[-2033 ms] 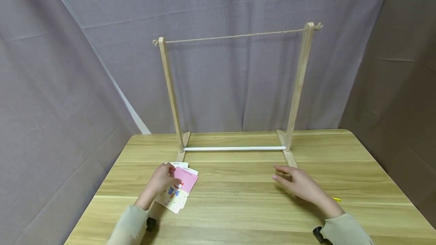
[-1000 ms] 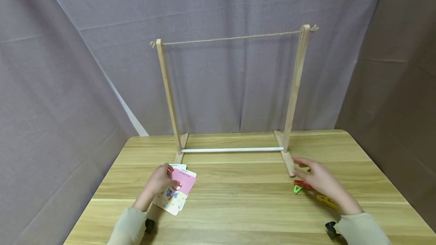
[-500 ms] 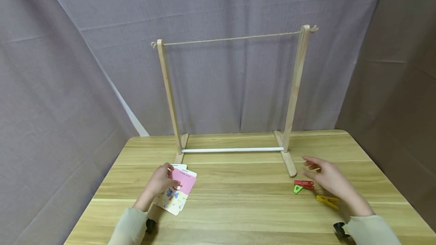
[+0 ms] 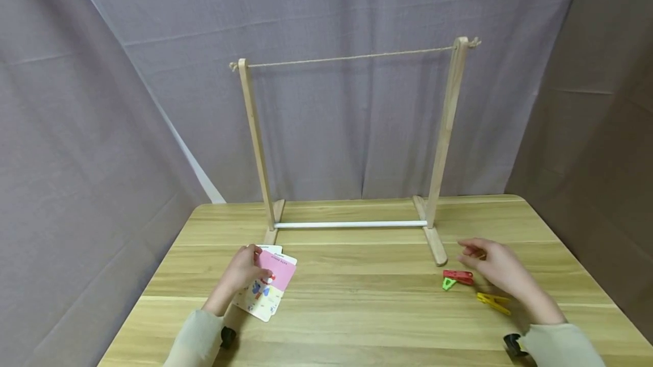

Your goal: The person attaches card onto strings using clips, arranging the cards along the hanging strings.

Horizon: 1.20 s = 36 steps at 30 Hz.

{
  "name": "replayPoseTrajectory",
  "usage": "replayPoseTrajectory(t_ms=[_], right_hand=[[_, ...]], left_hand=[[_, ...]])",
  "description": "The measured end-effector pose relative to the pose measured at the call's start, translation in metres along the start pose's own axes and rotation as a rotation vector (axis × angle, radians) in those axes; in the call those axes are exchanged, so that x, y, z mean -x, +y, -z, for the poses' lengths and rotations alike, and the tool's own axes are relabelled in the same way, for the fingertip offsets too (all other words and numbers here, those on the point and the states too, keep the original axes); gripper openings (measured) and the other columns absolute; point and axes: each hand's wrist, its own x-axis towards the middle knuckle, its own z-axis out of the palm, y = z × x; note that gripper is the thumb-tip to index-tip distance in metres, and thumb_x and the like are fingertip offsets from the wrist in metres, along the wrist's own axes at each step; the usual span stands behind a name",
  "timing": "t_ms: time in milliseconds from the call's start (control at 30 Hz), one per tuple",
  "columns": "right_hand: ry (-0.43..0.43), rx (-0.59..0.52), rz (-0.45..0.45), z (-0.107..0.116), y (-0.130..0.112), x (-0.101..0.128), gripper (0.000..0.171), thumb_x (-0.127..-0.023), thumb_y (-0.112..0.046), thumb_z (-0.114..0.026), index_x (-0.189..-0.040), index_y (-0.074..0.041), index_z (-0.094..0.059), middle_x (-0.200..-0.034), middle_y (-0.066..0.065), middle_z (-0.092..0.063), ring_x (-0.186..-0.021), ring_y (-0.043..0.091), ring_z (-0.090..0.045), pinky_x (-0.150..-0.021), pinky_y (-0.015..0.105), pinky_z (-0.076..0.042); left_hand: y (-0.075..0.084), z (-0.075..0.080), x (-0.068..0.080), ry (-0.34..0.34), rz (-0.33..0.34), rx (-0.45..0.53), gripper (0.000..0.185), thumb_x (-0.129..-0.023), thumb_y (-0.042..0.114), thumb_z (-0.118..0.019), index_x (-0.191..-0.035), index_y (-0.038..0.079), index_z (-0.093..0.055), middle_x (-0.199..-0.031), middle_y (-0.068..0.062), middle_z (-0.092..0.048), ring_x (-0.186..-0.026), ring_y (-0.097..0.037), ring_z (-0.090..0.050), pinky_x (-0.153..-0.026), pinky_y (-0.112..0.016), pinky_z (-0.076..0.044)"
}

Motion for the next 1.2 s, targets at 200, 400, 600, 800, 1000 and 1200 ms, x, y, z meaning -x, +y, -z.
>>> replayPoseTrajectory(t_ms=[200,400,600,800,1000,1200], right_hand=[[-0.024,0.001,-0.040,0.003,0.005,0.003,0.035,-0.096,-0.023,-0.071,-0.116,0.006,-0.069,-0.096,0.005,-0.071,-0.087,0.023,-0.065,-0.075,0.039,-0.053],[-0.038,-0.011,-0.084,0.002,0.010,0.007,0.035,-0.097,-0.027,-0.070,-0.112,0.004,-0.071,-0.097,0.005,-0.072,-0.088,0.022,-0.065,-0.076,0.039,-0.053],[-0.045,0.010,-0.115,0.002,0.017,0.009,0.041,-0.098,-0.033,-0.067,-0.112,0.006,-0.069,-0.097,0.009,-0.071,-0.088,0.025,-0.066,-0.075,0.042,-0.053],[-0.110,0.028,-0.174,0.002,0.028,0.008,0.048,-0.100,-0.043,-0.062,-0.107,0.003,-0.069,-0.093,0.007,-0.069,-0.082,0.020,-0.062,-0.069,0.038,-0.051],[-0.182,-0.010,-0.210,0.001,0.030,0.011,0.046,-0.102,-0.046,-0.057,-0.096,-0.001,-0.066,-0.083,0.003,-0.062,-0.071,0.017,-0.050,-0.060,0.031,-0.042],[-0.223,-0.034,-0.235,0.000,0.027,0.013,0.048,-0.104,-0.050,-0.050,-0.088,-0.007,-0.065,-0.068,0.001,-0.048,-0.063,0.017,-0.043,-0.056,0.030,-0.037]], left_hand=[[0.002,0.000,0.001,0.005,0.000,-0.004,0.055,-0.072,0.007,-0.088,-0.115,-0.010,-0.059,-0.091,-0.012,-0.054,-0.080,-0.023,-0.053,-0.067,-0.033,-0.050],[0.001,-0.001,0.001,0.017,-0.010,0.001,0.054,-0.071,0.006,-0.089,-0.114,-0.008,-0.059,-0.091,-0.013,-0.055,-0.079,-0.023,-0.053,-0.066,-0.033,-0.050],[0.000,-0.001,0.001,0.025,-0.031,0.025,0.054,-0.070,0.004,-0.088,-0.114,-0.007,-0.057,-0.092,-0.014,-0.057,-0.081,-0.024,-0.055,-0.066,-0.035,-0.051],[0.000,0.000,0.001,0.009,-0.029,0.053,0.055,-0.072,0.002,-0.087,-0.116,-0.007,-0.055,-0.090,-0.014,-0.060,-0.077,-0.024,-0.058,-0.064,-0.036,-0.053],[0.000,0.001,0.002,0.007,-0.035,0.060,0.057,-0.072,0.003,-0.087,-0.117,-0.007,-0.054,-0.087,-0.013,-0.060,-0.074,-0.022,-0.057,-0.061,-0.035,-0.052],[-0.001,0.000,0.003,0.010,-0.026,0.061,0.055,-0.072,0.004,-0.087,-0.115,-0.008,-0.055,-0.085,-0.011,-0.059,-0.074,-0.022,-0.056,-0.062,-0.034,-0.051]])
